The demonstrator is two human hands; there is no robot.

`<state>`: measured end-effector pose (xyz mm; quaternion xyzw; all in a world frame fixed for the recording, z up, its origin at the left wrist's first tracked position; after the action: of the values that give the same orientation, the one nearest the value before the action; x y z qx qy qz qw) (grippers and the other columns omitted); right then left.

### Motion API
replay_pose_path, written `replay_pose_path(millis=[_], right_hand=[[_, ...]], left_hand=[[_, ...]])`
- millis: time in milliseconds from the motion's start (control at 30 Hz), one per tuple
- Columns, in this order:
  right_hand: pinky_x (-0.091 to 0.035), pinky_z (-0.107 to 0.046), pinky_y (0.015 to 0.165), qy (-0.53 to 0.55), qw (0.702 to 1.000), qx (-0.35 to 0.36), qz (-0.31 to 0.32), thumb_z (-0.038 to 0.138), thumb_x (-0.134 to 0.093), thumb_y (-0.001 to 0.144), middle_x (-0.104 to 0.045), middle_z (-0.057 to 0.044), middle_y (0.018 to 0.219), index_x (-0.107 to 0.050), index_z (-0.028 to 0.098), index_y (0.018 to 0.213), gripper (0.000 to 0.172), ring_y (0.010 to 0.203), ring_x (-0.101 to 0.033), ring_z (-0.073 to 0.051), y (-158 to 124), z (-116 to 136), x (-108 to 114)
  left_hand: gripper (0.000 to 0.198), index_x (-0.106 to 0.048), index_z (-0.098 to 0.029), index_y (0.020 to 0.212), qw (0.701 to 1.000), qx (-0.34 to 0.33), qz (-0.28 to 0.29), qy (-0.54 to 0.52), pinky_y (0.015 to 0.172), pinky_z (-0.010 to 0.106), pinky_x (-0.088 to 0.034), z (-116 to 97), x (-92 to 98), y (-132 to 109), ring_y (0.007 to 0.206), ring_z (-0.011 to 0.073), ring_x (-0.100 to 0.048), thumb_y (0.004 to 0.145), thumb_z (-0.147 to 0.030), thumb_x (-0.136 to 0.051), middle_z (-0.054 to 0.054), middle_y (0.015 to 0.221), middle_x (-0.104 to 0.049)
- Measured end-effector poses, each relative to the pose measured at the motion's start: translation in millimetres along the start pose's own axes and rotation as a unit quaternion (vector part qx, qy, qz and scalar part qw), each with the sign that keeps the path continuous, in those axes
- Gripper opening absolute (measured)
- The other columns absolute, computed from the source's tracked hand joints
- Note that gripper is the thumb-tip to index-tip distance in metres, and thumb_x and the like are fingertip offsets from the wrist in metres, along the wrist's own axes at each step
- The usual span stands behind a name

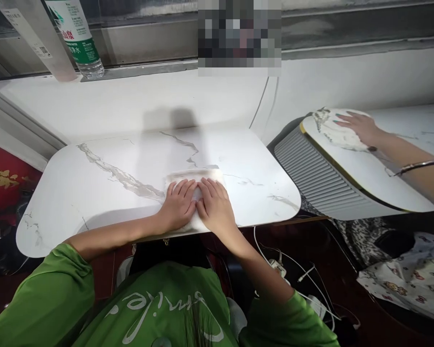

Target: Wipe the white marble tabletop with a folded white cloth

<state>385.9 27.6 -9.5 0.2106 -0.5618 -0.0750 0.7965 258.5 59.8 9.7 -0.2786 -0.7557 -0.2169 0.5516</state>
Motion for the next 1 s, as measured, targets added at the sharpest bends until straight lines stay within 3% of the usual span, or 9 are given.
replay_pose_path(millis=[133, 300, 400, 567, 733, 1000], right_hand=[[-0.041, -0.056, 0.11, 0.007, 1.0, 0.0, -0.002, 0.02, -0.039, 0.088, -0.061, -0.014, 0.135, -0.056, 0.017, 0.131, 0.046, 0.129, -0.053, -0.033, 28.8, -12.5, -13.1], [-0.041, -0.051, 0.109, 0.031, 0.999, 0.013, 0.01, 0.018, -0.038, 0.085, -0.065, -0.016, 0.13, -0.061, 0.015, 0.122, 0.043, 0.126, -0.054, -0.031, 101.9, -39.3, -42.8], [-0.043, -0.05, 0.106, 0.044, 0.999, 0.016, 0.007, 0.016, -0.038, 0.082, -0.067, -0.014, 0.125, -0.063, 0.018, 0.116, 0.041, 0.119, -0.058, -0.031, 146.9, -50.9, -61.1], [-0.04, -0.054, 0.108, 0.007, 0.998, -0.046, -0.048, 0.016, -0.041, 0.083, -0.057, -0.015, 0.139, -0.064, 0.016, 0.113, 0.039, 0.131, -0.048, -0.034, 195.9, -62.5, -81.6], [-0.038, -0.052, 0.111, -0.013, 0.998, -0.058, -0.024, 0.016, -0.036, 0.086, -0.056, -0.017, 0.141, -0.062, 0.011, 0.123, 0.045, 0.132, -0.048, -0.032, 209.5, -68.7, -92.5], [-0.033, -0.051, 0.116, -0.009, 0.999, -0.03, 0.01, 0.017, -0.033, 0.09, -0.055, -0.013, 0.144, -0.056, 0.012, 0.137, 0.053, 0.136, -0.046, -0.029, 194.3, -60.6, -86.4]], left_hand=[[0.053, -0.039, -0.009, 0.149, 0.999, 0.049, -0.018, -0.002, 0.124, 0.05, -0.018, 17.7, 1.5, 27.6, 0.152, 0.0291, -0.02, 0.099, -0.028, -0.036, 0.016, 0.162, -0.028], [0.052, -0.038, -0.012, 0.149, 0.994, 0.094, -0.06, 0.017, 0.124, 0.049, -0.018, 53.9, 8.1, 79.7, 0.151, 0.0277, -0.023, 0.1, -0.026, -0.033, 0.015, 0.161, -0.031], [0.054, -0.035, -0.01, 0.151, 0.993, 0.106, -0.048, 0.032, 0.124, 0.05, -0.015, 81.2, 15.7, 113.6, 0.152, 0.0298, -0.02, 0.101, -0.028, -0.03, 0.015, 0.162, -0.028], [0.054, -0.033, -0.015, 0.153, 0.995, 0.088, -0.024, 0.034, 0.124, 0.046, -0.01, 118.9, 28.1, 159.0, 0.152, 0.0265, -0.017, 0.102, -0.03, -0.028, 0.012, 0.163, -0.026], [0.052, -0.035, -0.017, 0.152, 0.994, 0.099, -0.044, 0.032, 0.124, 0.045, -0.012, 131.0, 29.6, 171.1, 0.151, 0.0233, -0.021, 0.101, -0.029, -0.029, 0.008, 0.162, -0.03], [0.052, -0.036, -0.017, 0.151, 0.991, 0.111, -0.063, 0.024, 0.125, 0.045, -0.012, 125.0, 25.7, 152.9, 0.151, 0.022, -0.022, 0.102, -0.03, -0.029, 0.008, 0.162, -0.031]])
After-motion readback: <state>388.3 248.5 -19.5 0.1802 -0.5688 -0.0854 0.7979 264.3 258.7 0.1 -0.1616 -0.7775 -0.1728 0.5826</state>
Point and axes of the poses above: each hand's wrist, its own y-axis towards the middle knuckle, its own x-axis out of the back of the hand, z = x × y, the point moved 3 cm from there along y, towards the middle knuckle
